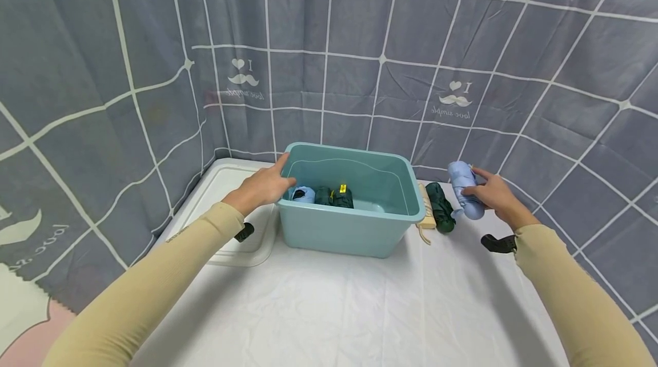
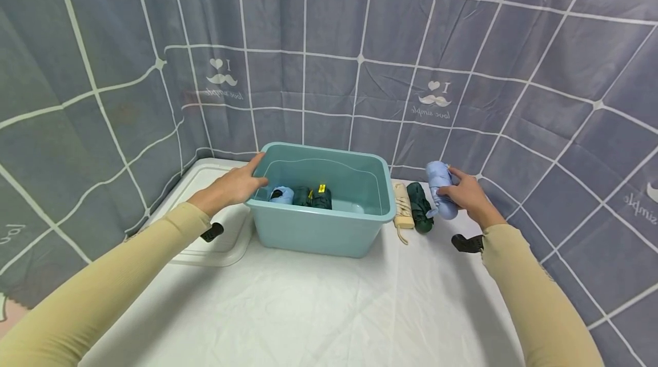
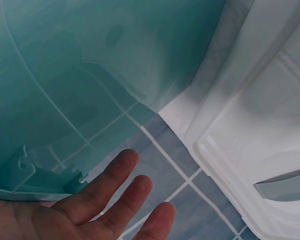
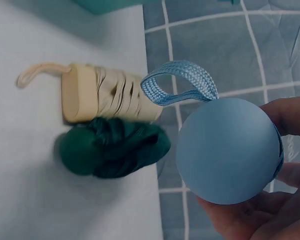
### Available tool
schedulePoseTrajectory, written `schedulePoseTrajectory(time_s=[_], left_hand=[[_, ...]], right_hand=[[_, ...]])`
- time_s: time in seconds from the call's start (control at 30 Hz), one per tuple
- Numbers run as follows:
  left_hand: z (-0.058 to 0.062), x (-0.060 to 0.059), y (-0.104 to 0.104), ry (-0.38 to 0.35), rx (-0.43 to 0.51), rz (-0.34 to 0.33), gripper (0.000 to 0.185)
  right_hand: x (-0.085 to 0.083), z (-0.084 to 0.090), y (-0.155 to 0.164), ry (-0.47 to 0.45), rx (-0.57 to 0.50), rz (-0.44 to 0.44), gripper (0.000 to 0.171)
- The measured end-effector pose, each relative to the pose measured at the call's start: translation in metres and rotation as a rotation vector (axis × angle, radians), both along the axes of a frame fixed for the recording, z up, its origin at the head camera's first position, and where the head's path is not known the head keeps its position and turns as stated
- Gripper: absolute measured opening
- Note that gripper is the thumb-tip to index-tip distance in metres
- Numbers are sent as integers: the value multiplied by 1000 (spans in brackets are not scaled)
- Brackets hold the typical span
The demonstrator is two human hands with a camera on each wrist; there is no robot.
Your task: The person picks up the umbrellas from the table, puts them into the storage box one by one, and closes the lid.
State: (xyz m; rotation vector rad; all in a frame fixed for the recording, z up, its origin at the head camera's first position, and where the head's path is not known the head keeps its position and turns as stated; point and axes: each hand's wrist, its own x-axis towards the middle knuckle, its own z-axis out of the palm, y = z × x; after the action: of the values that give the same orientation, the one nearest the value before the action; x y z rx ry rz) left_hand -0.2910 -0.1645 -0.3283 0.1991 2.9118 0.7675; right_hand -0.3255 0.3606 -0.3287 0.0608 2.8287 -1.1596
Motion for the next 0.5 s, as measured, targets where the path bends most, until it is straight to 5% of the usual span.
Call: schedulePoseTrajectory(time_s=[0.5], left_hand=[[-1,-1,1,-5,0,3,81]], right_hand=[[10,34,-40,36,-7,38,84]])
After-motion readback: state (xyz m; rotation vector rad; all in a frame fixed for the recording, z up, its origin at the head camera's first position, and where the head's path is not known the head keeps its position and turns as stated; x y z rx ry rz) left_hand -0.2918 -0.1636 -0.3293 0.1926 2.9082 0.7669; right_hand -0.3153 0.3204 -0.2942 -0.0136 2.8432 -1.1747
